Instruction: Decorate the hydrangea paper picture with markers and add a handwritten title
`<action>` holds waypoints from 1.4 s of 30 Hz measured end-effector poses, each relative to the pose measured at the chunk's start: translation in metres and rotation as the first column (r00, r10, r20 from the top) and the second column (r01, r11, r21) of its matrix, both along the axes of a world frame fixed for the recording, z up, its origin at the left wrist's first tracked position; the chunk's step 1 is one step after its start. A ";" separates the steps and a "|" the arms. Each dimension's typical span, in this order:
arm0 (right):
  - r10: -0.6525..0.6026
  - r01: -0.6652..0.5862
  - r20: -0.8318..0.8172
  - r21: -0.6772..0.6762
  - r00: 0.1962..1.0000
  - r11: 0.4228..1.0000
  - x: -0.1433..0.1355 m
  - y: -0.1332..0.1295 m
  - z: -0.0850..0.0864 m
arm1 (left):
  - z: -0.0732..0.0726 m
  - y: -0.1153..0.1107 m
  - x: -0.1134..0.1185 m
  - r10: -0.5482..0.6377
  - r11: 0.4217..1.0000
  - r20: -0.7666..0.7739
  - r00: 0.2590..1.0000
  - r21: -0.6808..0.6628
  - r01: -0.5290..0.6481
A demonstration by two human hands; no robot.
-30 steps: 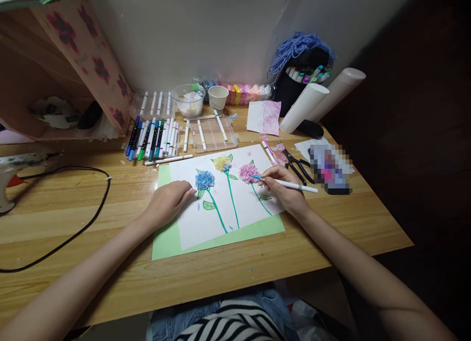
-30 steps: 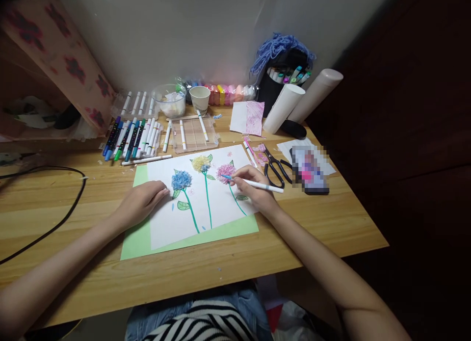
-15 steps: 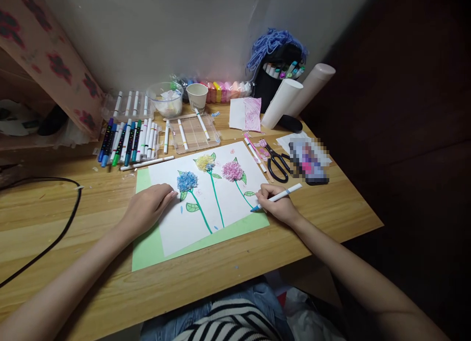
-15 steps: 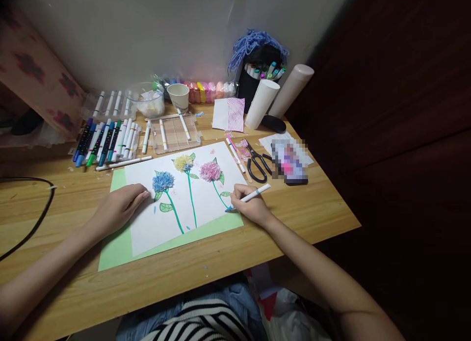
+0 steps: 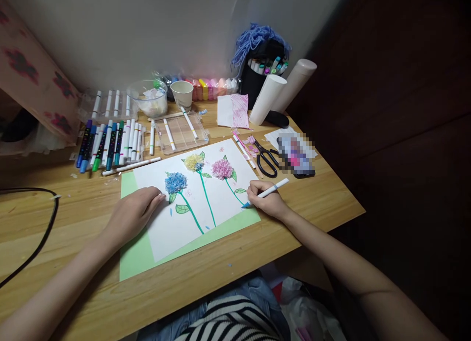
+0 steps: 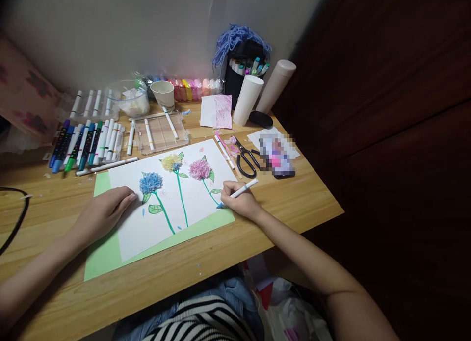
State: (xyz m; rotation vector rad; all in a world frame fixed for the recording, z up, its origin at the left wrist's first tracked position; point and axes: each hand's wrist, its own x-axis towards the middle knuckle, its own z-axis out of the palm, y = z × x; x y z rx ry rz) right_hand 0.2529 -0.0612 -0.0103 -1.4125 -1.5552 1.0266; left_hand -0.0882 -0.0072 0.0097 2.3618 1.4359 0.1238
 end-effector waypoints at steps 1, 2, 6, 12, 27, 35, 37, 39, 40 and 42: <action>0.011 -0.011 0.002 0.000 1.000 1.000 0.000 0.000 0.000 | 0.000 0.000 0.000 0.001 1.000 0.000 1.000 0.000 -0.001; 0.020 -0.020 0.002 -0.001 1.000 1.000 0.000 0.000 0.000 | 0.001 0.000 0.001 0.001 1.000 0.000 1.000 -0.001 -0.001; 0.002 -0.002 -0.004 0.000 1.000 1.000 0.000 0.000 0.000 | 0.002 0.000 0.001 0.002 1.000 -0.001 1.000 -0.004 -0.002; 0.010 -0.010 0.017 -0.012 1.000 1.000 0.001 0.000 0.002 | 0.002 0.001 0.001 0.003 1.000 0.005 1.000 -0.005 -0.003; 0.028 -0.028 -0.001 -0.031 1.000 0.999 0.001 0.000 0.000 | -0.001 0.002 -0.001 0.008 1.000 -0.010 1.000 0.006 -0.008; -0.099 0.099 -0.089 -0.001 0.991 0.995 0.021 0.003 -0.002 | -0.002 0.002 -0.001 -0.002 1.000 -0.004 1.000 0.017 0.002; -0.117 0.118 -0.083 -0.003 0.990 0.993 0.025 0.000 -0.002 | -0.001 0.002 -0.001 -0.003 1.000 -0.004 1.000 0.010 0.003; -0.138 0.139 -0.086 0.001 0.987 0.990 0.026 -0.003 -0.002 | 0.000 0.001 -0.001 0.002 1.000 -0.006 1.000 -0.001 -0.002; -0.146 0.147 -0.087 0.003 0.985 0.989 0.025 -0.005 -0.003 | 0.001 0.001 0.000 0.006 1.000 -0.006 1.000 -0.009 -0.006; -0.154 0.155 -0.079 0.007 0.985 0.988 0.024 -0.007 -0.003 | 0.002 0.001 0.000 0.017 1.000 -0.014 1.000 -0.025 -0.017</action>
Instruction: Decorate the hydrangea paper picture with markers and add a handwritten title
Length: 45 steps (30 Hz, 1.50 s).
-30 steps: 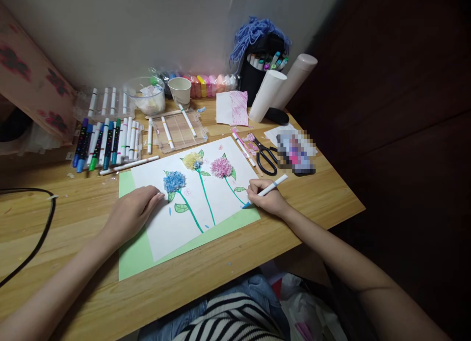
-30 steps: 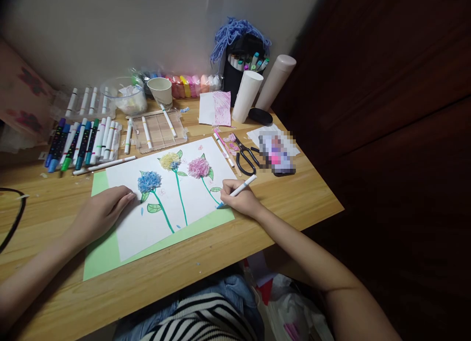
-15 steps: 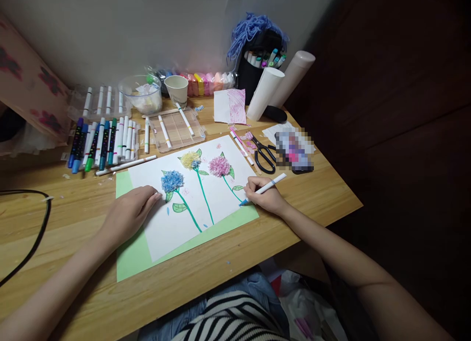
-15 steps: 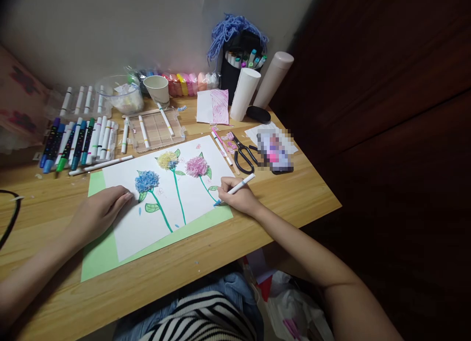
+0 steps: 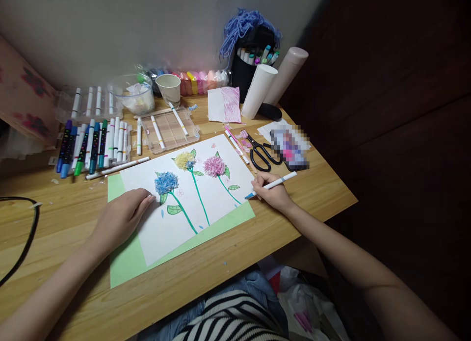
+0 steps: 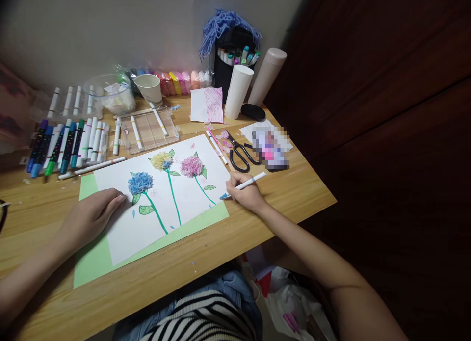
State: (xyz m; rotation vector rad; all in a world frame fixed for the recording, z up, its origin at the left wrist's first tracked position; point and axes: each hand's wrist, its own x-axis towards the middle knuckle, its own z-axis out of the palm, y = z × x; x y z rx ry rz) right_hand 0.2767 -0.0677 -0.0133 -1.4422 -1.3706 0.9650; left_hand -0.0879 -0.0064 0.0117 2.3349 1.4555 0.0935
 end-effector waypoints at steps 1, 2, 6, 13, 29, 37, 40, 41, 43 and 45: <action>0.001 -0.001 0.012 0.000 1.000 1.000 -0.001 0.000 0.000 | 0.001 0.000 0.000 0.003 1.000 -0.004 1.000 -0.008 -0.003; 0.005 -0.005 0.027 0.002 1.000 1.000 -0.001 0.000 -0.001 | 0.001 0.000 0.001 0.004 1.000 -0.009 1.000 -0.015 -0.004; 0.046 -0.047 0.069 0.017 0.997 0.999 -0.001 0.001 -0.002 | 0.001 0.000 0.001 0.000 1.000 -0.021 1.000 -0.019 -0.001; -0.002 -0.002 0.093 0.044 0.996 0.999 -0.001 0.002 0.000 | 0.001 0.000 0.000 0.001 1.000 -0.006 1.000 -0.005 -0.001; 0.040 -0.041 0.070 0.011 0.997 0.999 0.001 0.000 -0.001 | 0.002 0.000 0.002 -0.004 1.000 0.003 1.000 -0.007 0.004; 0.028 -0.029 0.084 0.011 0.996 1.000 0.001 0.000 0.000 | 0.001 0.001 0.001 0.006 1.000 -0.015 1.000 -0.005 -0.006; 0.038 -0.039 0.092 0.007 0.995 0.999 0.001 0.000 0.000 | -0.001 0.002 0.000 0.003 1.000 -0.018 1.000 -0.004 -0.003; 0.043 -0.043 0.088 0.001 0.995 0.999 0.001 0.000 0.000 | -0.001 0.002 0.000 0.002 1.000 -0.016 1.000 -0.008 -0.002; 0.036 -0.037 0.078 0.003 0.996 0.999 0.001 0.000 0.000 | -0.001 0.003 0.000 0.001 1.000 -0.010 1.000 -0.014 -0.001; 0.035 -0.036 0.080 0.013 0.996 0.999 0.001 0.000 0.000 | -0.001 0.002 0.001 0.003 1.000 -0.010 1.000 -0.018 -0.004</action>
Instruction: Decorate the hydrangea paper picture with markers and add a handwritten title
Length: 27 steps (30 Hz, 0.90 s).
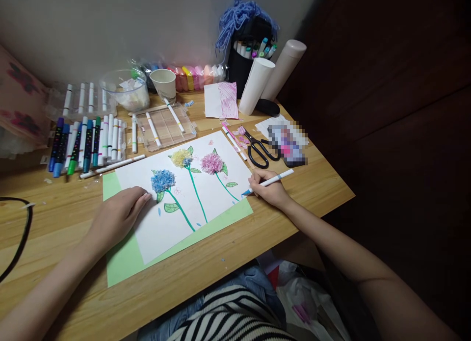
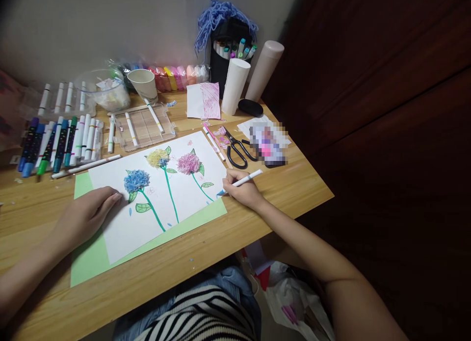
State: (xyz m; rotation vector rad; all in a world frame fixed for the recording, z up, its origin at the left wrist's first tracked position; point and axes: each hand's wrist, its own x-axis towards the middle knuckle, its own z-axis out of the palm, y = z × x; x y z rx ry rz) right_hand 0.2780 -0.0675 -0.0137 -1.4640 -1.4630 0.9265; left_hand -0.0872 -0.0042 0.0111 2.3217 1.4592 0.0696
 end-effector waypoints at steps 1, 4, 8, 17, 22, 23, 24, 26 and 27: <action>0.012 -0.012 0.003 0.000 1.000 1.000 0.000 0.000 0.000 | 0.000 0.000 0.000 0.002 1.000 -0.003 1.000 0.001 -0.002; 0.046 -0.046 0.000 -0.016 0.999 0.999 0.001 0.000 0.000 | 0.000 -0.001 0.000 0.002 1.000 -0.007 1.000 0.007 -0.001; 0.026 -0.026 0.000 -0.007 1.000 1.000 0.001 -0.001 0.001 | 0.000 -0.001 0.000 -0.003 1.000 -0.002 1.000 0.007 0.003; 0.039 -0.039 -0.009 -0.009 0.999 0.999 0.001 0.000 0.001 | -0.001 -0.001 -0.001 -0.011 1.000 0.010 1.000 0.016 0.011; 0.096 -0.099 -0.114 -0.020 0.989 0.995 -0.004 -0.003 0.001 | -0.005 0.000 -0.003 -0.008 0.999 0.020 1.000 0.032 0.007; 0.117 -0.123 -0.147 -0.035 0.982 0.992 -0.007 -0.004 0.001 | -0.005 0.000 -0.003 -0.006 1.000 0.019 1.000 0.029 0.005; 0.131 -0.140 -0.164 -0.049 0.978 0.989 -0.010 -0.004 0.002 | -0.005 0.000 -0.003 -0.004 1.000 0.020 1.000 0.026 0.004; 0.138 -0.147 -0.135 -0.065 0.981 0.987 -0.015 -0.004 0.002 | -0.004 0.000 -0.003 -0.005 1.000 0.023 1.000 0.023 0.005; 0.134 -0.141 -0.104 -0.063 0.985 0.988 -0.018 -0.003 0.003 | -0.005 0.000 -0.002 -0.007 1.000 0.024 1.000 0.022 0.007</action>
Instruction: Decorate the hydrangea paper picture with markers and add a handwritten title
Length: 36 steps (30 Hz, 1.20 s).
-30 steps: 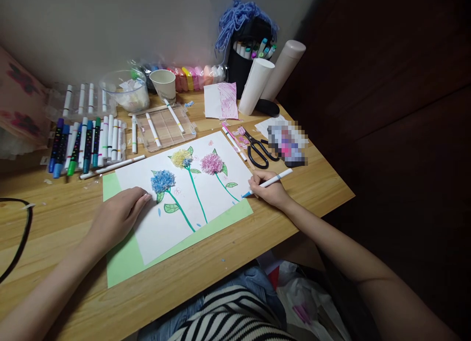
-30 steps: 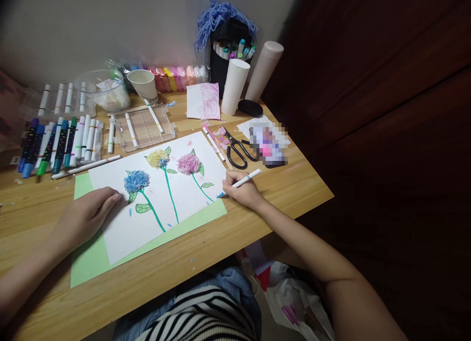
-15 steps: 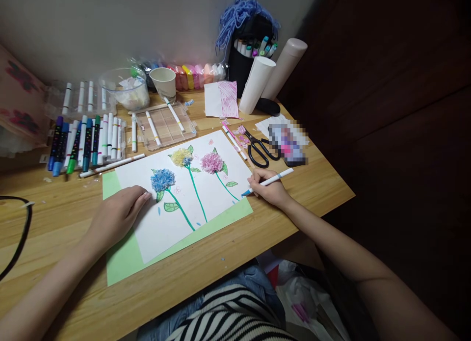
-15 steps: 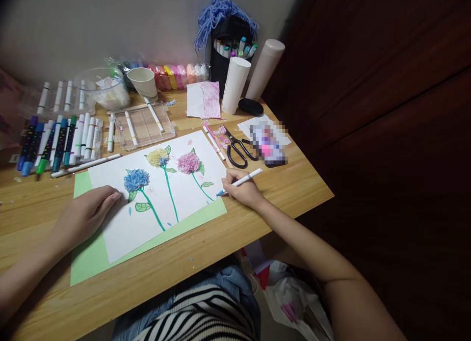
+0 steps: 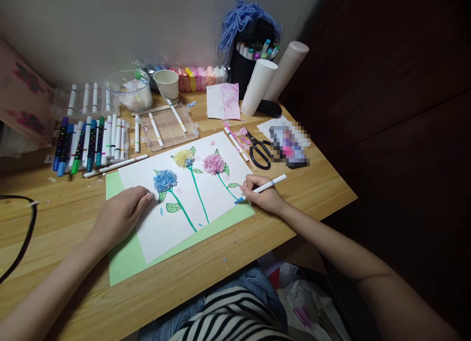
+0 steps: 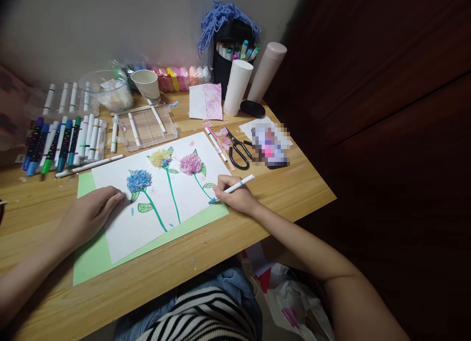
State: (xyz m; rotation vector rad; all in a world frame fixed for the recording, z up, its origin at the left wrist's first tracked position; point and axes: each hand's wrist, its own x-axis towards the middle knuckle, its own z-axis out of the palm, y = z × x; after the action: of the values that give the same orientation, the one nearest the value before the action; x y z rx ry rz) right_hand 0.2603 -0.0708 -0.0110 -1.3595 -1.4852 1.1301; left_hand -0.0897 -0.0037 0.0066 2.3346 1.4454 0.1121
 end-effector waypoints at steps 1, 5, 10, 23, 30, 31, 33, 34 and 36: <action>-0.004 0.004 0.028 0.010 1.000 1.000 -0.002 0.000 0.000 | 0.000 0.000 0.000 -0.002 1.000 0.000 1.000 0.002 0.002; -0.012 0.009 0.087 0.030 0.996 0.999 -0.004 0.002 0.001 | 0.000 -0.001 0.000 -0.003 1.000 -0.019 1.000 0.002 0.003; -0.006 -0.001 0.138 0.046 0.990 0.999 -0.002 0.001 0.002 | 0.002 -0.001 0.000 0.001 1.000 -0.018 1.000 0.005 -0.001; 0.029 -0.029 0.092 0.003 0.995 1.000 -0.002 0.001 0.002 | 0.000 -0.001 0.001 -0.004 1.000 -0.006 1.000 0.015 0.004; 0.026 -0.026 0.077 -0.007 0.997 1.000 0.000 0.002 0.000 | -0.002 -0.001 0.000 0.009 1.000 -0.025 1.000 0.010 -0.009; 0.030 -0.030 0.078 -0.011 0.997 1.000 0.000 0.001 -0.001 | -0.002 -0.001 0.000 0.007 1.000 -0.023 1.000 0.010 -0.007; 0.029 -0.028 0.077 -0.014 0.997 1.000 0.000 0.001 -0.001 | -0.003 0.000 0.000 0.003 1.000 -0.021 1.000 0.014 -0.003; 0.027 -0.026 0.077 -0.011 0.997 1.000 0.000 0.002 -0.001 | -0.003 0.000 0.000 0.003 1.000 -0.020 1.000 0.015 -0.003; 0.029 -0.029 0.082 0.000 0.996 1.000 0.001 0.002 0.000 | -0.002 0.000 0.000 0.001 1.000 -0.016 1.000 0.020 -0.001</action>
State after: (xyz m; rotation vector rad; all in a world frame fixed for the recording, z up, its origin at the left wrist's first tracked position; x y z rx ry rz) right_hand 0.2609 -0.0690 -0.0114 -1.4025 -1.5686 1.1023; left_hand -0.0898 -0.0041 0.0044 2.3561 1.4595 0.1084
